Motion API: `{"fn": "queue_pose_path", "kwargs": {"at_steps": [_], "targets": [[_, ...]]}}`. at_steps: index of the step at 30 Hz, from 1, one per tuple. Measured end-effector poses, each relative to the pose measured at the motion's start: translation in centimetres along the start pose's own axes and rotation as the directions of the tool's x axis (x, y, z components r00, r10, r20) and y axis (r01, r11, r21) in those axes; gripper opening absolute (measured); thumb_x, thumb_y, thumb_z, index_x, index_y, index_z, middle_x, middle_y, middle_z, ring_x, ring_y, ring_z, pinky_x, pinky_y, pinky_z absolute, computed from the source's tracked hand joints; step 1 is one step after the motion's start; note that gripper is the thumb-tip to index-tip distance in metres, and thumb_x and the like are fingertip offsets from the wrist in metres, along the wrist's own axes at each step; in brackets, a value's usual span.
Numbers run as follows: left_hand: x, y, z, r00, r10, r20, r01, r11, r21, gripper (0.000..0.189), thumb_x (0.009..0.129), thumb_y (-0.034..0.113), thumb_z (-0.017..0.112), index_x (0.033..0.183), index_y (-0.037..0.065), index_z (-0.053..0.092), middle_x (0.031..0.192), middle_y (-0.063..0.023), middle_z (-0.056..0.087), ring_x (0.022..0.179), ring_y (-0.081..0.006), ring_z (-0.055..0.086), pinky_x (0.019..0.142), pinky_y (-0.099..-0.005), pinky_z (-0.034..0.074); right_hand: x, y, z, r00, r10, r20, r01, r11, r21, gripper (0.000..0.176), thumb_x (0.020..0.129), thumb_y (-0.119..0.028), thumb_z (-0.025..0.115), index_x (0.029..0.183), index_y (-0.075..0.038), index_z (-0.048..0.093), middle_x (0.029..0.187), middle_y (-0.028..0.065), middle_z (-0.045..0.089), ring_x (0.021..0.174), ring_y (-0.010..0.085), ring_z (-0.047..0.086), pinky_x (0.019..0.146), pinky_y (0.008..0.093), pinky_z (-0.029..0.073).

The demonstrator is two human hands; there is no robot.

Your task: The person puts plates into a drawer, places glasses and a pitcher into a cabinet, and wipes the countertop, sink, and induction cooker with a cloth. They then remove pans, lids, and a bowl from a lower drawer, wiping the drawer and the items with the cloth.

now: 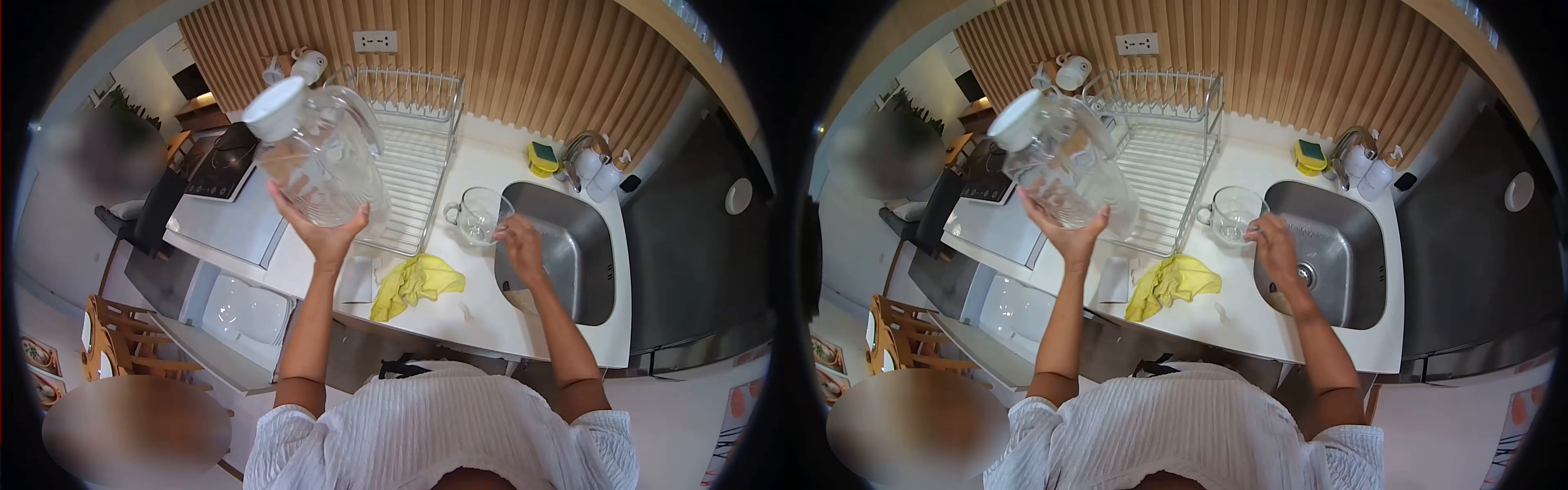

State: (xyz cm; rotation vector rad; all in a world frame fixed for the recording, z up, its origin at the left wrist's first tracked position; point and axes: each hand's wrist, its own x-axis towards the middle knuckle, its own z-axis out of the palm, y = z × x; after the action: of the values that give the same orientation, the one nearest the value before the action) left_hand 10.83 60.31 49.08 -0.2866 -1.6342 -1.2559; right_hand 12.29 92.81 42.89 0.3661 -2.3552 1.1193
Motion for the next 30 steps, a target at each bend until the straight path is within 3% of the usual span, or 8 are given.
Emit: {"fn": "queue_pose_path", "kwargs": {"at_steps": [16,18,23,24,25,26,28,30], "targets": [[-2.9,-8.0,5.4,0.999,-0.021,0.046,0.013,0.984,0.179,0.123,0.043,0.023,0.085,0.138,-0.002,0.011,0.134,-0.0227,0.026,0.125,-0.0372,0.027,0.104,-0.0436,0.024,-1.9,3.9,2.5,0.98,-0.193,0.051,0.196,0.98,-0.046,0.007,0.072,0.0,0.061,0.078,0.0,0.057,0.078,0.0118,0.055,0.081,0.0302,0.053,0.078,0.0391,0.042],[-3.4,-9.3,5.4,0.997,-0.046,0.069,0.034,0.986,0.164,0.121,0.043,0.024,0.085,0.137,-0.003,0.014,0.135,-0.0223,0.025,0.126,-0.0366,0.025,0.105,-0.0431,0.022,-2.2,4.2,2.8,0.994,-0.024,0.109,0.019,0.999,0.042,0.007,0.074,-0.001,0.06,0.08,0.0,0.057,0.082,0.012,0.055,0.083,0.0293,0.052,0.079,0.0383,0.041],[-3.6,-10.5,5.9,0.996,-0.009,0.094,-0.002,0.993,0.114,0.118,0.042,0.02,0.082,0.137,-0.001,0.017,0.137,-0.0189,0.024,0.129,-0.034,0.023,0.107,-0.0415,0.019,-2.0,7.2,3.4,0.96,-0.27,0.07,0.266,0.962,0.065,0.01,0.076,-0.001,0.056,0.085,0.0,0.059,0.087,0.0122,0.055,0.088,0.0289,0.051,0.076,0.0367,0.044],[-3.6,-10.7,6.0,0.995,-0.021,0.097,0.01,0.994,0.11,0.118,0.041,0.019,0.082,0.137,-0.001,0.016,0.137,-0.0183,0.024,0.129,-0.0334,0.023,0.107,-0.0414,0.019,-2.2,8.4,4.8,0.962,0.192,0.193,-0.272,0.722,0.636,0.014,0.073,0.003,0.054,0.087,0.001,0.058,0.091,0.0121,0.055,0.09,0.0281,0.052,0.076,0.0351,0.045],[-3.7,-10.9,6.1,0.994,-0.04,0.1,0.028,0.993,0.113,0.118,0.041,0.018,0.081,0.138,0.0,0.016,0.137,-0.0178,0.025,0.129,-0.0328,0.023,0.107,-0.0412,0.02,-2.0,7.9,4.5,0.955,0.185,0.231,-0.29,0.73,0.619,0.017,0.072,0.006,0.052,0.088,0.001,0.057,0.093,0.0121,0.055,0.091,0.0273,0.052,0.077,0.0343,0.046],[-3.8,-10.8,6.1,0.993,-0.058,0.098,0.048,0.993,0.105,0.119,0.04,0.018,0.081,0.138,0.0,0.016,0.136,-0.0179,0.025,0.128,-0.033,0.024,0.107,-0.0414,0.02,-1.5,5.9,2.7,0.971,-0.172,0.165,0.151,0.979,0.134,0.016,0.072,0.007,0.051,0.086,0.0,0.057,0.09,0.0104,0.056,0.09,0.0268,0.053,0.084,0.0353,0.045],[-3.5,-10.7,6.7,0.994,-0.066,0.092,0.059,0.995,0.078,0.119,0.04,0.017,0.081,0.138,0.0,0.015,0.136,-0.0179,0.025,0.128,-0.0331,0.024,0.107,-0.0417,0.021,-0.7,7.0,2.6,0.949,-0.247,0.197,0.244,0.969,0.037,0.01,0.075,0.002,0.054,0.084,-0.001,0.056,0.088,0.0082,0.056,0.089,0.0257,0.054,0.093,0.0377,0.041],[-3.4,-10.9,6.8,0.995,-0.044,0.086,0.03,0.986,0.162,0.12,0.04,0.018,0.081,0.138,0.001,0.015,0.136,-0.0189,0.024,0.128,-0.0346,0.024,0.106,-0.0424,0.022,-0.7,6.9,2.8,0.937,-0.297,0.182,0.285,0.954,0.09,0.007,0.077,-0.005,0.06,0.083,-0.003,0.058,0.086,0.009,0.058,0.096,0.0292,0.053,0.084,0.0364,0.044]]}}
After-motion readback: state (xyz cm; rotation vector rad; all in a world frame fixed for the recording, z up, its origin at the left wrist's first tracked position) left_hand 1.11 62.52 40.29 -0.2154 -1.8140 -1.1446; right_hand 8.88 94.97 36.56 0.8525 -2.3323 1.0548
